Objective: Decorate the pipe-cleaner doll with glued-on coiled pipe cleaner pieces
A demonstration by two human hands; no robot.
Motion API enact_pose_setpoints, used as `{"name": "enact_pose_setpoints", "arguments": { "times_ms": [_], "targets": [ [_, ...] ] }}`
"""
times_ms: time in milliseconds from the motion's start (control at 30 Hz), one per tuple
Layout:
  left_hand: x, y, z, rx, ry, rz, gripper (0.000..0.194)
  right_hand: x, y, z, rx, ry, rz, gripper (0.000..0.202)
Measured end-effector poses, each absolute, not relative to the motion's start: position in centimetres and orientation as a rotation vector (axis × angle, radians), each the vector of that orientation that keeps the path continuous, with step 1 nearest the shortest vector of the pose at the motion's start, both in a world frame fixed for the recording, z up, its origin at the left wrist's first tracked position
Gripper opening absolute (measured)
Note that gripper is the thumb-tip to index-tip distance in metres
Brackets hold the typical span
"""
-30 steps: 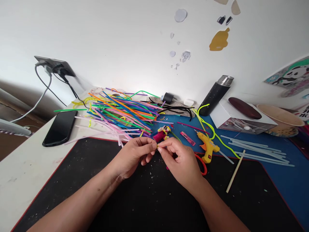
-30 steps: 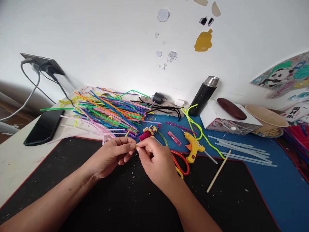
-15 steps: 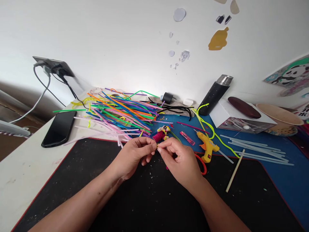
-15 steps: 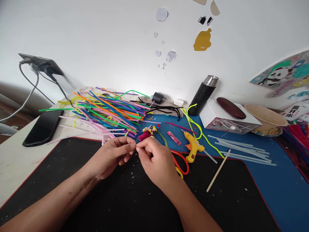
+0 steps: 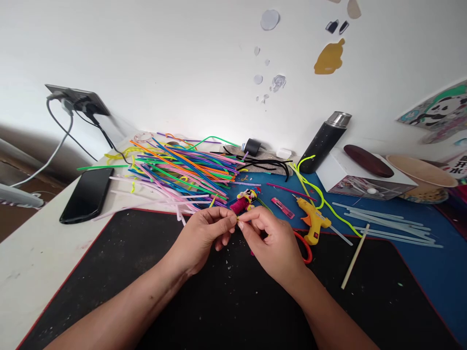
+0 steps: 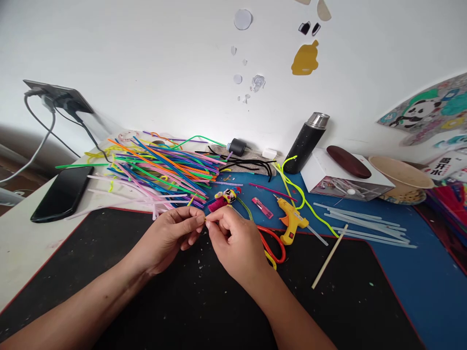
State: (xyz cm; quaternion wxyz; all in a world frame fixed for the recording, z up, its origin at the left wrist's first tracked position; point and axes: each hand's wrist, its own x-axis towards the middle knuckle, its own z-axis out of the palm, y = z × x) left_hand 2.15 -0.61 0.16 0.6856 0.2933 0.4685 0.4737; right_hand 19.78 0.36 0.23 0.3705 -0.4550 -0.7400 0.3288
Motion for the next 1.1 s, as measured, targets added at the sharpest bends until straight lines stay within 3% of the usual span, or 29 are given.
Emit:
{"name": "enact_pose_setpoints", "arguments": {
  "times_ms": [1100],
  "targets": [
    [1.85,-0.71,-0.35,0.807,1.099,1.080,0.042,19.75,0.52,-0.09,-1.168,-1.908,0.806,0.007]
  ]
}}
